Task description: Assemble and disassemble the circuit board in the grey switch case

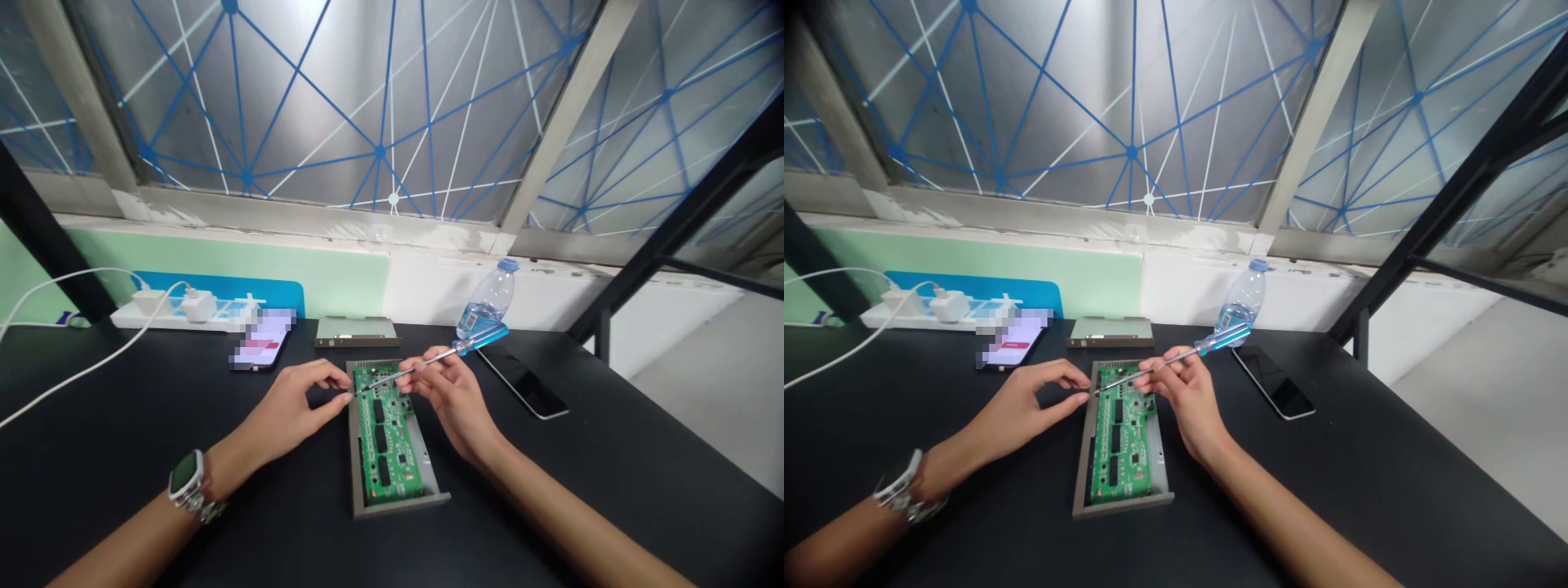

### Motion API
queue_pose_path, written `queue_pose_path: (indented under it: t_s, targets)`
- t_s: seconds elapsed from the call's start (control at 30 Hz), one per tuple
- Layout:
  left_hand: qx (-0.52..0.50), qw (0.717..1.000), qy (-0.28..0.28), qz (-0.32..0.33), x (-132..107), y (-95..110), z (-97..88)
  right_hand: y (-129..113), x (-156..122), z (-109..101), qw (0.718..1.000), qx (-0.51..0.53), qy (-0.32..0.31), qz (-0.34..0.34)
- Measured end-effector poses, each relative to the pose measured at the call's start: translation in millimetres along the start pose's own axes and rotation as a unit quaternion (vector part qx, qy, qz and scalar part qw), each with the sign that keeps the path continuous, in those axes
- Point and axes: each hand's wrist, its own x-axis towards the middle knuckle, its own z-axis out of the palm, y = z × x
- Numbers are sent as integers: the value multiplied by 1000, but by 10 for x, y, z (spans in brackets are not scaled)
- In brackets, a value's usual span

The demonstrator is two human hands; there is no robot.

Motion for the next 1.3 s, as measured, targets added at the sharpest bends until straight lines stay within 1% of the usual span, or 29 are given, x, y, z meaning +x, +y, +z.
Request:
queue_pose_path:
  t_s: [0.23,0.37,0.53,0.8,1.0,1.1,1.2,1.3]
  targets:
    - [-3,1000,-1,13,-23,37,55,43,-45,35,999,32,24,15]
    - [-5,1000,6,5,-32,38,80,56,-64,56,998,45,30,27]
    - [-7,1000,22,8,-47,62,102,76,-82,66,998,54,23,36]
    - [14,997,52,49,-73,87,115,80,-96,62,996,62,23,52]
    - [57,992,46,104,-100,113,138,64,-82,52,996,50,44,65]
    - [68,989,53,118,-104,121,145,67,-83,57,995,51,53,60]
    - [73,989,67,106,-107,109,128,74,-92,69,995,62,59,58]
    - [66,992,62,91,-112,90,101,82,-92,72,994,72,63,62]
